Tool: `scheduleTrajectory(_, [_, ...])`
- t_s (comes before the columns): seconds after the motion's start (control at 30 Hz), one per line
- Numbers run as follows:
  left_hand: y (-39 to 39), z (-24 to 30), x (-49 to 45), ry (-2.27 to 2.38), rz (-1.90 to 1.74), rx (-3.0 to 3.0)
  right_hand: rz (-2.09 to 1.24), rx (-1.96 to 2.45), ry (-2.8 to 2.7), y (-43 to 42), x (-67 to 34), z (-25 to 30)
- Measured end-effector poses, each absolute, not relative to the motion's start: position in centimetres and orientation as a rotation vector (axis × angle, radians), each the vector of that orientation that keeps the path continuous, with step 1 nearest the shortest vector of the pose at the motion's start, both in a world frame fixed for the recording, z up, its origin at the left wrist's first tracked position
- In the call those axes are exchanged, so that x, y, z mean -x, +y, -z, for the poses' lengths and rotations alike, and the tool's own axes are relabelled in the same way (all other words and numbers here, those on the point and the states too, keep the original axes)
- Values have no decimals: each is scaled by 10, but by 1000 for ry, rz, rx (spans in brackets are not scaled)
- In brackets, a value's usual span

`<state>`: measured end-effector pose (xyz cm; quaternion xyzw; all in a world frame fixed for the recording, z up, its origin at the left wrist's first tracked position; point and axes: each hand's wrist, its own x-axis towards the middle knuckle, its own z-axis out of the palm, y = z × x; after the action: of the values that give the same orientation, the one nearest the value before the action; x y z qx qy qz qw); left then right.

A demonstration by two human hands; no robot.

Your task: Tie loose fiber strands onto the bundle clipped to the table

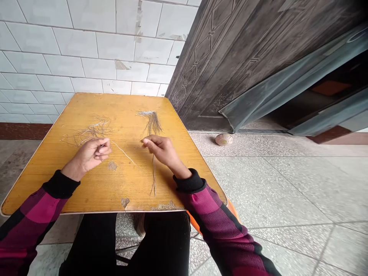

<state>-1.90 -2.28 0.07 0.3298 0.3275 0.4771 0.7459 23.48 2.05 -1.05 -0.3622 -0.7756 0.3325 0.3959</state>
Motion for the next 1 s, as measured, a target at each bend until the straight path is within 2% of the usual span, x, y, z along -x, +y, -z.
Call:
scheduleTrajectory(0.17, [-24, 12, -1, 768, -818, -795, -1525, 718, -1907, -5, -209, 15])
scheduleTrajectory(0.3, [-23, 10, 0, 875, -868, -918, -1838, 738, -1654, -11, -202, 21])
scheduleTrajectory(0.43, [-23, 4, 10, 1087, -1056, -1324, -2014, 758, -1430, -8, -204, 20])
scheduleTrajectory(0.6, [-22, 4, 12, 1284, -1056, -1838, -2082, 769, -1303, -6, -204, 19])
scheduleTrajectory(0.8, [-21, 12, 10, 1394, -1138, -2024, -2034, 832, -1275, 2, -207, 22])
scheduleTrajectory(1.0, [-17, 28, 6, 1319, -1062, -2231, -1644, 914, -1584, 12, -210, 31])
